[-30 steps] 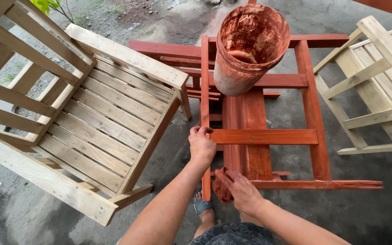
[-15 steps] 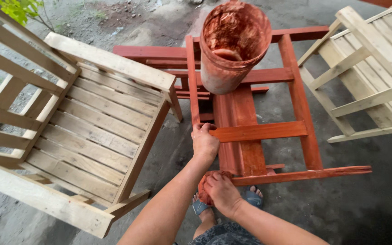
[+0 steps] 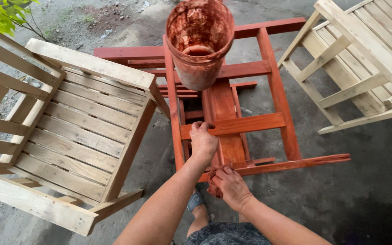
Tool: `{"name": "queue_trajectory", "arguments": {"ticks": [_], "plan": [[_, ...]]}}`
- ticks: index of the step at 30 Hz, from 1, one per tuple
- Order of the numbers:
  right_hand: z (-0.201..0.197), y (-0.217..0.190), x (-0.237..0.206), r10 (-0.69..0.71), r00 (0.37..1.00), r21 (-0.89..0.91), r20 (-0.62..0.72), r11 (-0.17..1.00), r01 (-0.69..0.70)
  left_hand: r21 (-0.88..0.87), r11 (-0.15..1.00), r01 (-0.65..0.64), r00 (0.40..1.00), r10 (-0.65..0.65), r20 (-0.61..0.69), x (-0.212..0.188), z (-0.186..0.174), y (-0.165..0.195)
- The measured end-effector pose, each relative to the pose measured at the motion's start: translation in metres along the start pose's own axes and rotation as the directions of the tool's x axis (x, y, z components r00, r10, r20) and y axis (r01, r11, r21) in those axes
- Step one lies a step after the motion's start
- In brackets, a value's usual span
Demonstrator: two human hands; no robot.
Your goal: The person applies reddish-brown stain to a wooden chair using a cloth. They dip the cloth into a bucket of stain, wipe the chair's frame and slats, then flip the chair to continue staining the seat and backrest.
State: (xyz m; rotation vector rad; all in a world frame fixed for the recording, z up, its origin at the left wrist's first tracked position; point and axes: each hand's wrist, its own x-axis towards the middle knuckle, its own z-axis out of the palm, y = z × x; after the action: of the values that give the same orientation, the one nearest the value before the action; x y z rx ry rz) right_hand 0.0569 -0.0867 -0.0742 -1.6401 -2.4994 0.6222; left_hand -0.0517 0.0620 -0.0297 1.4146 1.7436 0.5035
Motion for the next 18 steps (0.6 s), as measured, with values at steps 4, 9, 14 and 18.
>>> {"name": "queue_trajectory", "arguments": {"ticks": [4, 9, 14, 18], "plan": [[-0.007, 0.045, -0.027, -0.012, 0.997, -0.059, -0.075, 0.998, 0.008, 0.019, 1.0, 0.017, 0.999, -0.018, 0.05, -0.012, 0.026, 0.024], [-0.022, 0.096, -0.064, 0.009, 0.993, -0.052, -0.118, 0.999, -0.015, -0.004, 0.999, -0.032, 0.999, 0.032, -0.012, -0.025, 0.067, 0.048], [-0.036, 0.14, -0.092, 0.064, 0.987, -0.052, -0.145, 0.996, -0.072, 0.035, 0.998, -0.059, 0.995, 0.062, -0.073, -0.035, 0.105, 0.069], [-0.046, 0.177, -0.113, 0.042, 0.977, -0.073, -0.211, 0.996, -0.058, 0.031, 0.999, -0.03, 0.997, 0.032, -0.076, -0.045, 0.128, 0.086]]}}
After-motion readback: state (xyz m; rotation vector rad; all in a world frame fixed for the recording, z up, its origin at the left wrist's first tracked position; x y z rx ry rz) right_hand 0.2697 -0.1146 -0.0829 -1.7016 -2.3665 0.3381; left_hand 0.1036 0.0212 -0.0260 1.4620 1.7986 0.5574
